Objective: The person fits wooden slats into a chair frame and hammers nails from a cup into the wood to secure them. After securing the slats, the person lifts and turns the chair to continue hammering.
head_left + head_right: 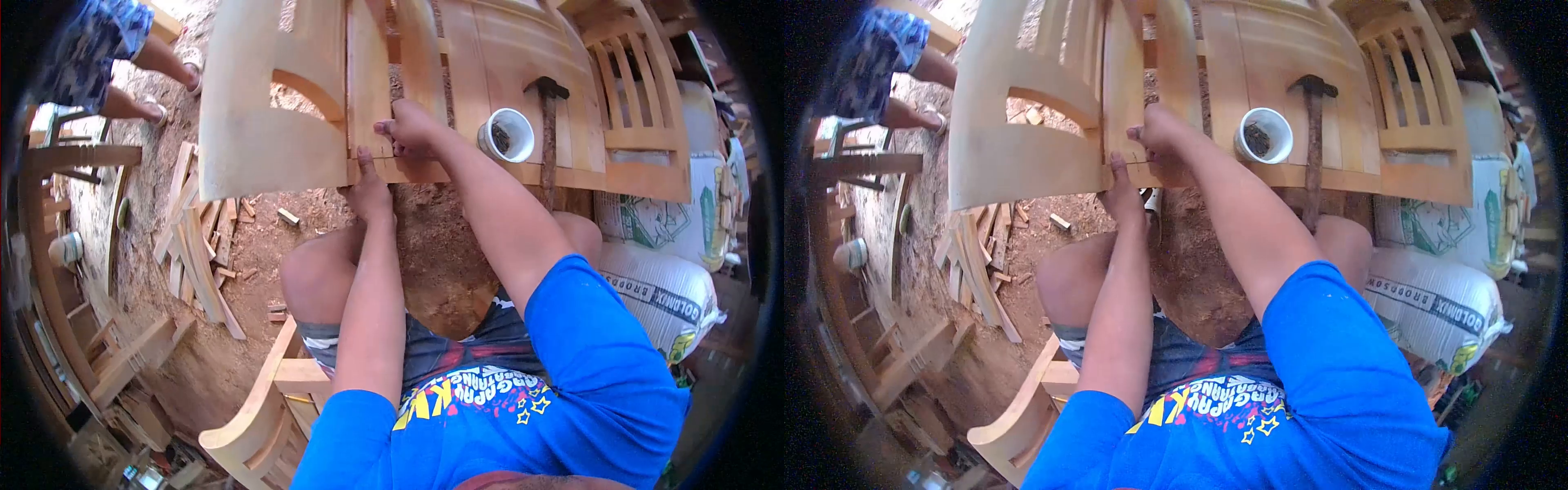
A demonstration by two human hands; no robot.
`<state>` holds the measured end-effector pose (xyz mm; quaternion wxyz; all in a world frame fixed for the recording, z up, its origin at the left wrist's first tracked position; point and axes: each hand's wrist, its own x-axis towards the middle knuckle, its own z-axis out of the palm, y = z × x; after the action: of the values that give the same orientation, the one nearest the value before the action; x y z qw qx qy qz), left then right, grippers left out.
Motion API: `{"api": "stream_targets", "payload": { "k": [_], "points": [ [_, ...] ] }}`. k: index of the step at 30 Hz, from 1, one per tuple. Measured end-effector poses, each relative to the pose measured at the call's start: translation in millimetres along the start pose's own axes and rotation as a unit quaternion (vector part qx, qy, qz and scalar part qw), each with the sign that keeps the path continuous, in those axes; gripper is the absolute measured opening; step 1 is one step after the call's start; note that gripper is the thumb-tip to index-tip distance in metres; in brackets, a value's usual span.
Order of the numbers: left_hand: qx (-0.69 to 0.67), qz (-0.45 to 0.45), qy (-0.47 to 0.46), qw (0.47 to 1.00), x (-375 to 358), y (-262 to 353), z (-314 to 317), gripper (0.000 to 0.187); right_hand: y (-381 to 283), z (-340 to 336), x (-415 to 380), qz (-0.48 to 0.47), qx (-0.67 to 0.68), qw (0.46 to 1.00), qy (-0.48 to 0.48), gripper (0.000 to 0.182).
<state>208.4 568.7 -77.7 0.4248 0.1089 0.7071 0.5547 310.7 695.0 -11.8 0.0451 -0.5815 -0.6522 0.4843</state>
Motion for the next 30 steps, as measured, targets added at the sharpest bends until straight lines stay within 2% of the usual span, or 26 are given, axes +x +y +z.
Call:
{"api": "stream_targets", "payload": {
  "k": [4,5,11,14,17,19,23,26,28,30],
  "points": [
    [0.076,0.043,0.038,0.995,0,6,1,0.094,-1,2,5,-0.015,-0.017,1.0,0.007,0.03],
    [0.126,-0.021,0.044,0.991,-4,9,0,0.103,1,0,1,0.015,0.041,0.999,-0.003,0.031],
    [0.11,-0.035,0.04,0.992,-12,22,0,0.111,-3,-2,-1,0.041,0.032,0.999,0.002,0.032],
    [0.121,-0.002,0.06,0.991,-7,8,1,0.124,-9,-5,-9,0.057,0.05,0.997,-0.009,0.033],
    [0.099,-0.005,0.053,0.994,-1,0,3,0.124,-13,-7,-10,0.044,0.009,0.999,-0.003,0.035],
    [0.122,-0.005,0.034,0.992,-10,17,-1,0.118,-12,-5,-8,0.041,-0.003,0.999,0.003,0.035],
    [0.032,-0.02,0.013,0.999,-19,32,0,0.097,-3,-2,-4,0.024,-0.003,1.0,0.006,0.035],
    [0.013,-0.044,-0.035,0.998,-30,51,-4,0.095,-3,-2,-4,0.033,-0.004,0.999,0.007,0.035],
    [0.029,-0.049,-0.018,0.998,-22,40,-2,0.093,-7,-4,-8,0.035,0.01,0.999,0.0,0.035],
    [0.046,-0.018,0.006,0.999,-11,21,0,0.095,-12,-6,-12,0.044,0.022,0.999,-0.006,0.035]
  ]
}}
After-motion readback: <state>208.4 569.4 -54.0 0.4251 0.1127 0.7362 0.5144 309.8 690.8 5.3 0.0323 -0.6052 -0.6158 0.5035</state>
